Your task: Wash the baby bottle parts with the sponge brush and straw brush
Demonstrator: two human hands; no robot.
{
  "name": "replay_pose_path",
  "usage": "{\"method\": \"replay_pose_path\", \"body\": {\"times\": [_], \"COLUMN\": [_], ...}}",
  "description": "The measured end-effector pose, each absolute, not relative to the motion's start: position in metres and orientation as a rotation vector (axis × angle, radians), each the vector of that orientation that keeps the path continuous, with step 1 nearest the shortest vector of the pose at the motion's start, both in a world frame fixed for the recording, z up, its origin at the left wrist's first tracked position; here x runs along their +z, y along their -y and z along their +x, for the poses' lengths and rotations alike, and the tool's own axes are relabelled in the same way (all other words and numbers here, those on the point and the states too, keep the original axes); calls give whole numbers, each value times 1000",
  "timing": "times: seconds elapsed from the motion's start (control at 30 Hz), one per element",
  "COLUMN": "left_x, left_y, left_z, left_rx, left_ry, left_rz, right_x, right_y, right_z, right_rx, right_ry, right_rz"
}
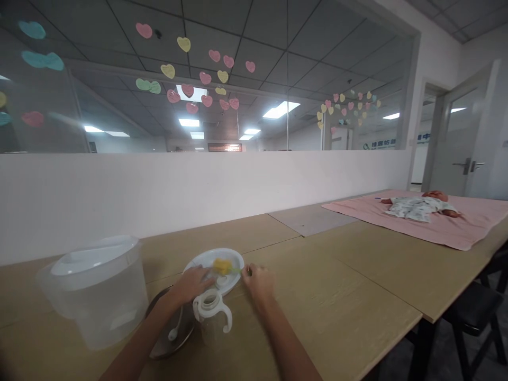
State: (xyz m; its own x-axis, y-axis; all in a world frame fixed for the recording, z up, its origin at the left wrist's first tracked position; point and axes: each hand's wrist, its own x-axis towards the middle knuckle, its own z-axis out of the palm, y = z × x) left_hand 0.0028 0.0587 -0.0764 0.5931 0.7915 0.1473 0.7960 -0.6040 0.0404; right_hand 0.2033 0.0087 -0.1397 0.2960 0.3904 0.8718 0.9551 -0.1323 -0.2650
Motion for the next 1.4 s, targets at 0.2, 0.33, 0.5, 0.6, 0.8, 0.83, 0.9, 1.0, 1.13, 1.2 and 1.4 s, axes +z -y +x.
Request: {"method": "replay_pose_path", "body": {"times": [0.2,0.33,0.5,0.6,0.8,0.83,0.9,1.0,1.13,1.2,1.4], "left_x": [-78,-65,-38,-25,-2,0,4,8,15,19,26], "left_y": [-63,-63,-56,-44,-15,-11,-5,1,7,11,24], "left_z": [3,2,-2,-1,4,5,6,6,4,2,0], "left_rx": [-462,-977,-1687,-1808,-1597,-1562,-1501,-1424,-1381,-1378,-1263], "left_ry": [1311,1210,1068,1001,1192,1228,1284,1311,1092,949,775], "left_rz": [-2941,-2987,-3074,-3126,-3123,-3119,-3123,-3166,-3238,-3246,-3258], "right_x": [-138,-132,-124,-122,-126,-127,-128,-126,-122,-122,-129], "right_y": [-6,-3,-1,2,7,7,7,8,10,9,4], "right_z": [200,204,207,204,200,200,200,199,197,196,197], "right_rx": [-690,-400,10,65,-143,-170,-196,-169,-66,-12,28], "right_ry": [1307,1119,1030,998,903,897,889,872,825,810,808], "right_rz": [-1629,-1595,-1379,-1275,-1165,-1152,-1130,-1102,-1095,-1094,-1079]}}
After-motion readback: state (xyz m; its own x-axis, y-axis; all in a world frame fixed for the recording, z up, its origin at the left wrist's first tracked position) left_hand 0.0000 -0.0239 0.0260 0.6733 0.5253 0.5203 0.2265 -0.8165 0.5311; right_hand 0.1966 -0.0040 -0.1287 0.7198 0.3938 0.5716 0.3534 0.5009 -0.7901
